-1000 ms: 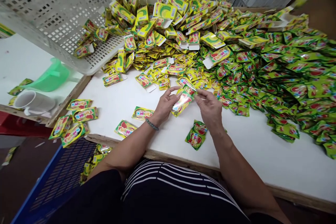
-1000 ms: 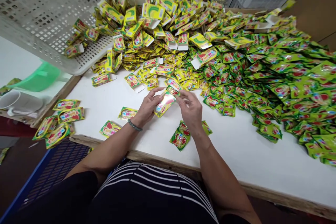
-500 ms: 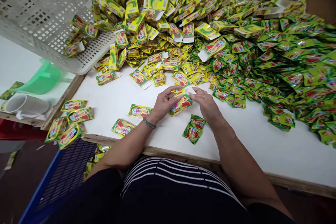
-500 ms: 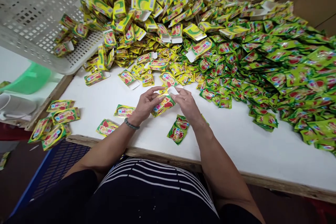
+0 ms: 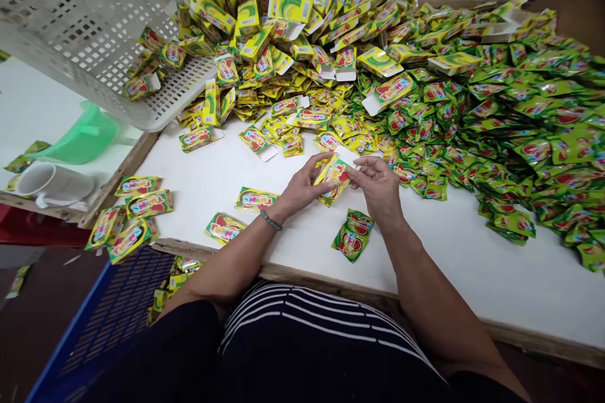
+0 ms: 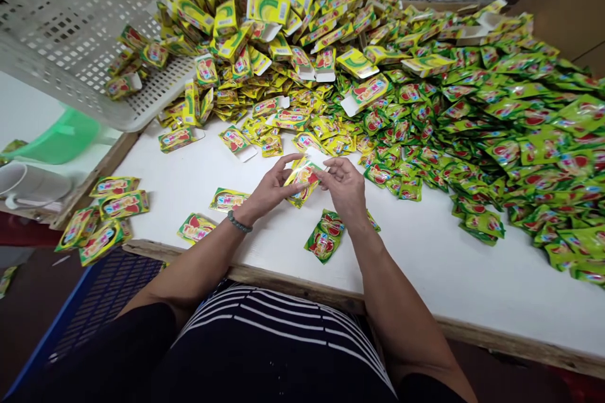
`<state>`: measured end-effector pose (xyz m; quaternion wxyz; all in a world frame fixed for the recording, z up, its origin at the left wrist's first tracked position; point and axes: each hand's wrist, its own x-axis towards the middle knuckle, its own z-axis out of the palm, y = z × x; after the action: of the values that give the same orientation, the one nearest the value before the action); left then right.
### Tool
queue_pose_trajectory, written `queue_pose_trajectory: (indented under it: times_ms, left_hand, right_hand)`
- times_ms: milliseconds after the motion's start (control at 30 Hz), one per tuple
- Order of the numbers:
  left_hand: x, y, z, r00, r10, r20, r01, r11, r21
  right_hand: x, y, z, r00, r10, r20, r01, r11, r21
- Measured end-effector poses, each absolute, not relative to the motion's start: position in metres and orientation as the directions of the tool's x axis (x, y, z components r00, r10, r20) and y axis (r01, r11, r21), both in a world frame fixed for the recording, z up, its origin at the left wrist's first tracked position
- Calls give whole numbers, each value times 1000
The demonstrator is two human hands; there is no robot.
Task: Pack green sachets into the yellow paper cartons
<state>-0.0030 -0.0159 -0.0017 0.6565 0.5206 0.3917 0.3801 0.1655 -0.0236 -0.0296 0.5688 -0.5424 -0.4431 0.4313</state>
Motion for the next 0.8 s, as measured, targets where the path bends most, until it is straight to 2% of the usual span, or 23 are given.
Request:
queue_pose_trajectory:
  times_ms: [233, 367, 433, 533, 600, 700, 800]
  left_hand:
    - [-5, -16, -5, 469, 866, -172, -281, 331, 901]
    - [-4, -16, -8, 446, 868, -218, -383, 405, 830]
    - [-3, -17, -9, 423, 878, -222, -370, 391, 843]
    - [-2, -17, -8, 391, 901, -188, -257, 302, 918]
    - [-2, -17, -8, 371, 913, -169, -177, 248, 952]
    - [-4, -16, -9, 310, 936, -168, -152, 223, 963]
    - [-5, -15, -9, 262, 951, -167, -163, 215, 963]
  right_hand:
    - [160, -32, -22, 218, 970, 107, 79, 92, -993]
    - [155, -38, -21, 116, 966, 230, 280, 190, -941]
    - [154, -38, -22, 110, 968, 225, 336, 177, -925]
    - [156, -36, -27, 140, 985, 100, 190, 73, -979]
    - [159, -34, -28, 89, 996, 31, 90, 23, -996]
    - [164, -34, -25, -15, 999, 41, 107, 43, -993]
    - [165, -35, -21, -30, 998, 62, 103, 65, -993]
